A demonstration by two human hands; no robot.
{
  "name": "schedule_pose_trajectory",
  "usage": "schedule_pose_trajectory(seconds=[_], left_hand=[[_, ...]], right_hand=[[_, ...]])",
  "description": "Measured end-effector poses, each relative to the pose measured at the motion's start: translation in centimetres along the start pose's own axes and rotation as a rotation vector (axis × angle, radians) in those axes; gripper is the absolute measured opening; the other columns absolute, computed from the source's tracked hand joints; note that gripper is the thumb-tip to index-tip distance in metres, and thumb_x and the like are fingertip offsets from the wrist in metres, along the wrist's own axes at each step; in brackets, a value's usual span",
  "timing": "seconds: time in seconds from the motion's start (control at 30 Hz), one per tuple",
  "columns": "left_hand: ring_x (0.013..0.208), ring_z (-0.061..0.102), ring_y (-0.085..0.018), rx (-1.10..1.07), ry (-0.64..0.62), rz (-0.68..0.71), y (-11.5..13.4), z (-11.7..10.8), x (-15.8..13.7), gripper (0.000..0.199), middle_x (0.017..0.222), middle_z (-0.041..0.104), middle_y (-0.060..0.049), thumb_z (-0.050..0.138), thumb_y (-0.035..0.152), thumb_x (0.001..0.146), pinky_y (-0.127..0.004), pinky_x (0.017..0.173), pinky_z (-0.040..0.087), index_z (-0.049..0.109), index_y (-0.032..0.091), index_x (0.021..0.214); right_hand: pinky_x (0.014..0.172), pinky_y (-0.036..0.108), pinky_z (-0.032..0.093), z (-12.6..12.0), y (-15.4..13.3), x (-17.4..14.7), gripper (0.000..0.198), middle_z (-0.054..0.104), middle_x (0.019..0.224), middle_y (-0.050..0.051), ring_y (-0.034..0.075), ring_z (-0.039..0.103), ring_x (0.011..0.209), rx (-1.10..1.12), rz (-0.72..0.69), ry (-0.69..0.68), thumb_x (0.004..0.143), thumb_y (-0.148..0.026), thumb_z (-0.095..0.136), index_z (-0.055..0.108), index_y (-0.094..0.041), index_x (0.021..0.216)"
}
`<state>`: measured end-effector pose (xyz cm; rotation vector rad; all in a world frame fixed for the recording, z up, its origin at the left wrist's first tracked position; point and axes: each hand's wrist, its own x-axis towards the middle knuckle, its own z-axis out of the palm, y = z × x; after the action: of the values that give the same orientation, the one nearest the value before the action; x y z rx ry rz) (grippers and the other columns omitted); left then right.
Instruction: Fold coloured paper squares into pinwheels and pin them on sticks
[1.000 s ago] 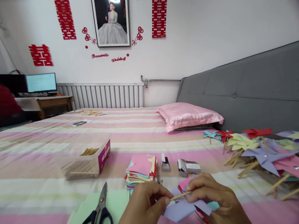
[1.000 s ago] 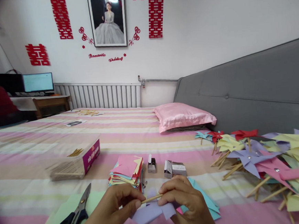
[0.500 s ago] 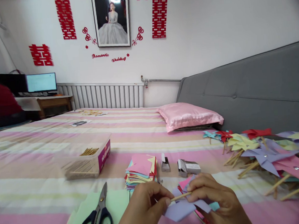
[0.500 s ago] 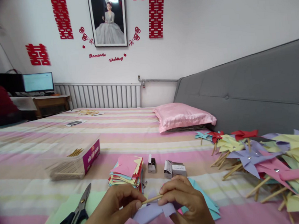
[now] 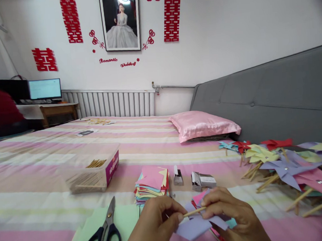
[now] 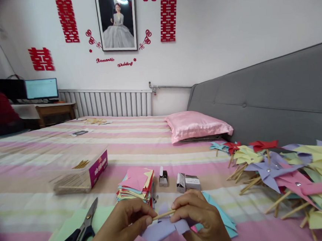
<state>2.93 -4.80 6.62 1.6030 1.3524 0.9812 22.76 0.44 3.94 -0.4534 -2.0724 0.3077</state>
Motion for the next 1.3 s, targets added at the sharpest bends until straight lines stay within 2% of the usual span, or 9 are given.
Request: schedule_pose_trajectory(seconds=[0.5, 0.9, 1.1, 1.3], left_hand=[[0.059, 0.046, -0.012, 0.032, 0.022, -0.001, -0.07, 0.25, -0.16, 0.015, 0.063, 0.056, 0.0, 0.051, 0.016, 0.072, -0.025, 0.055, 0.033, 0.065, 0.014, 0.075], [0.063, 0.05, -0.013, -0.021, 0.086, 0.016, -0.12, 0.55, -0.26, 0.013, 0.065, 0.059, -0.001, 0.053, 0.016, 0.071, -0.025, 0.06, 0.036, 0.066, 0.016, 0.072], [0.062, 0.048, -0.013, -0.039, 0.075, 0.023, -0.26, 0.58, -0.24, 0.012, 0.062, 0.058, 0.0, 0.055, 0.018, 0.071, -0.026, 0.06, 0.036, 0.068, 0.017, 0.07], [0.063, 0.049, -0.014, -0.02, 0.09, 0.012, -0.21, 0.46, -0.31, 0.013, 0.064, 0.06, -0.001, 0.056, 0.02, 0.07, -0.026, 0.06, 0.036, 0.069, 0.017, 0.071]], right_hand=[[0.068, 0.032, 0.052, -0.03, 0.07, 0.02, 0.012, 0.066, 0.075, 0.005, 0.02, 0.062, 0.074, -0.035, 0.016, 0.008, 0.07, -0.01, 0.062, 0.065, -0.021, 0.073], [0.07, 0.032, 0.049, -0.14, 0.26, 0.1, 0.016, 0.067, 0.075, 0.004, 0.019, 0.063, 0.073, -0.056, -0.055, 0.036, 0.069, -0.007, 0.063, 0.064, -0.021, 0.076], [0.067, 0.033, 0.05, -0.15, 0.28, 0.04, 0.013, 0.067, 0.071, 0.003, 0.019, 0.064, 0.069, -0.083, -0.073, 0.055, 0.068, -0.011, 0.064, 0.064, -0.022, 0.074], [0.075, 0.035, 0.047, -0.08, 0.68, -0.21, 0.013, 0.069, 0.072, 0.001, 0.019, 0.065, 0.066, -0.117, -0.095, 0.041, 0.068, -0.014, 0.067, 0.064, -0.023, 0.076]])
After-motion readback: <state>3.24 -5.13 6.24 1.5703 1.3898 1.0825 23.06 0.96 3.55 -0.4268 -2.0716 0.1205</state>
